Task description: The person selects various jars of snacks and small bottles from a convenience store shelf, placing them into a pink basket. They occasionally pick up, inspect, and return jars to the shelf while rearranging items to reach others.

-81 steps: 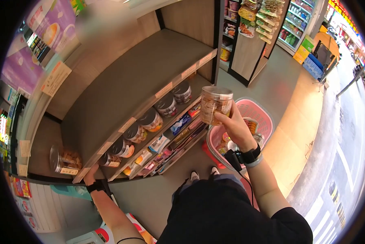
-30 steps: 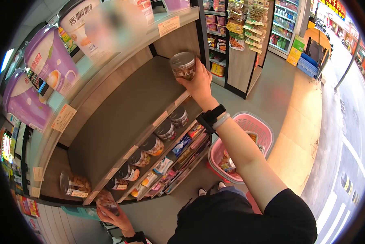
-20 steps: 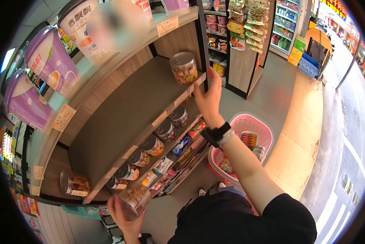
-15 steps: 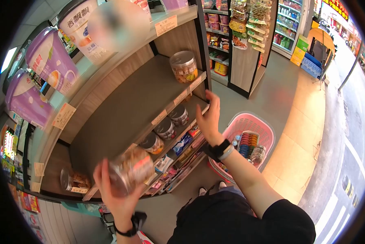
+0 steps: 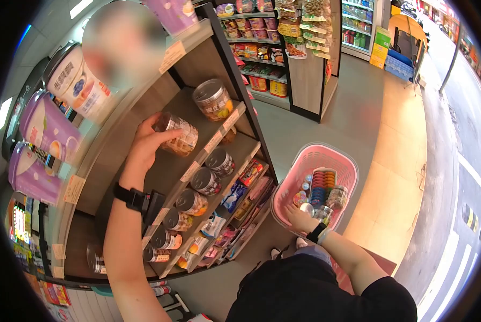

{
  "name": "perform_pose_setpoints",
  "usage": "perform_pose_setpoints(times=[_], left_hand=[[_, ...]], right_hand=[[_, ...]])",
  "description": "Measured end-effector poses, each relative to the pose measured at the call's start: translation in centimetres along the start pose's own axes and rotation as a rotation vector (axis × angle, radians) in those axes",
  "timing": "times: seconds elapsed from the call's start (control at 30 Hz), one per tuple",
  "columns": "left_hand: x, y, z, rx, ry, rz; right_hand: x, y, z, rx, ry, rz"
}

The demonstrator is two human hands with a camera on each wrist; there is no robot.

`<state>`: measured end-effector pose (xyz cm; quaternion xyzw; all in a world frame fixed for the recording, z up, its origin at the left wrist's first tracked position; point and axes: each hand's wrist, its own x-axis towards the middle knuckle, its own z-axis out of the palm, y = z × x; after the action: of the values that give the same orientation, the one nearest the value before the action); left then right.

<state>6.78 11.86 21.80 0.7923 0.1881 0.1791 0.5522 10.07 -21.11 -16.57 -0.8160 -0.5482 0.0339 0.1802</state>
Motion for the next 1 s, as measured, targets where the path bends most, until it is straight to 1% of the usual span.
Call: perform_pose_setpoints(times=[0.03,0.07,0.1,0.13,0.17,0.2,0.27,0.3,0.33,0.37,0.4,0.47,0.5,0.57,0.6,0.63,0.67,0.7,0.77,0.9,0.93,1.0], left_hand=[[0.8,-0.4,0.0,0.046,-0.017,-0.033],[1.6,-0.6,0.0,0.092,-0.033,-0.065],[2.2,-0.6,0.1,0.095,-0.038,-0.064],[2.7,-0.5,0.1,0.184,-0.041,-0.074],[3.2,-0.6,0.1,0.272,-0.042,-0.085],[3.8,-1.1,0.0,0.272,-0.043,-0.086],[4.8,-2.3,-0.4,0.460,-0.011,-0.057],[4.7,-2.3,-0.1,0.460,-0.007,-0.060],[4.3,-2.4,0.1,0.580,0.019,-0.017],[4.1,-2.4,0.3,0.700,0.039,0.029],[4.1,-2.3,0.0,0.700,0.045,0.025],[4.2,-2.0,-0.4,0.655,-0.051,-0.034],[4.0,-2.0,-0.9,0.655,-0.048,-0.033],[3.7,-1.8,-1.8,0.718,-0.091,0.029],[3.6,-1.3,-1.7,0.719,-0.091,0.032],[3.3,-0.5,-1.5,0.603,-0.143,-0.063],[3.2,0.0,-1.4,0.486,-0.193,-0.155],[3.5,-0.1,-1.3,0.486,-0.194,-0.150],[4.8,-1.0,-0.8,0.557,-0.020,-0.116],[7.7,-1.4,-0.3,0.579,-0.036,-0.121],[8.1,-1.3,0.0,0.536,-0.015,-0.128],[9.2,-1.7,0.4,0.495,0.004,-0.128]], right_hand=[[-0.5,0.4,1.3,0.003,0.003,0.007],[-0.7,0.9,2.5,0.055,-0.169,0.071],[-0.6,0.8,2.4,0.107,-0.341,0.134],[-0.5,0.7,2.4,0.110,-0.339,0.137],[-0.4,0.6,2.3,0.218,-0.459,0.271],[-0.4,0.2,1.8,0.326,-0.579,0.403],[-0.9,-0.2,1.4,0.306,-0.621,0.393],[-1.0,-0.4,1.4,0.286,-0.660,0.382],[-1.0,-0.3,1.7,0.284,-0.666,0.371],[-1.3,0.0,2.0,0.309,-0.632,0.349],[-1.4,0.3,2.3,0.334,-0.597,0.326],[-1.6,0.5,3.0,0.335,-0.580,0.331],[-1.8,0.6,3.4,0.338,-0.560,0.341],[-2.2,1.4,5.9,0.325,-0.540,0.333],[-2.1,1.1,5.6,0.314,-0.524,0.325],[-2.1,0.9,5.3,0.314,-0.522,0.327],[-2.1,0.6,5.1,0.333,-0.540,0.377],[-1.9,0.2,4.3,0.352,-0.555,0.428],[-2.1,0.7,5.9,0.349,-0.563,0.425],[-2.1,0.5,5.3,0.346,-0.578,0.440],[-2.2,0.8,5.6,0.363,-0.594,0.398],[-2.5,0.8,5.7,0.367,-0.561,0.397]])
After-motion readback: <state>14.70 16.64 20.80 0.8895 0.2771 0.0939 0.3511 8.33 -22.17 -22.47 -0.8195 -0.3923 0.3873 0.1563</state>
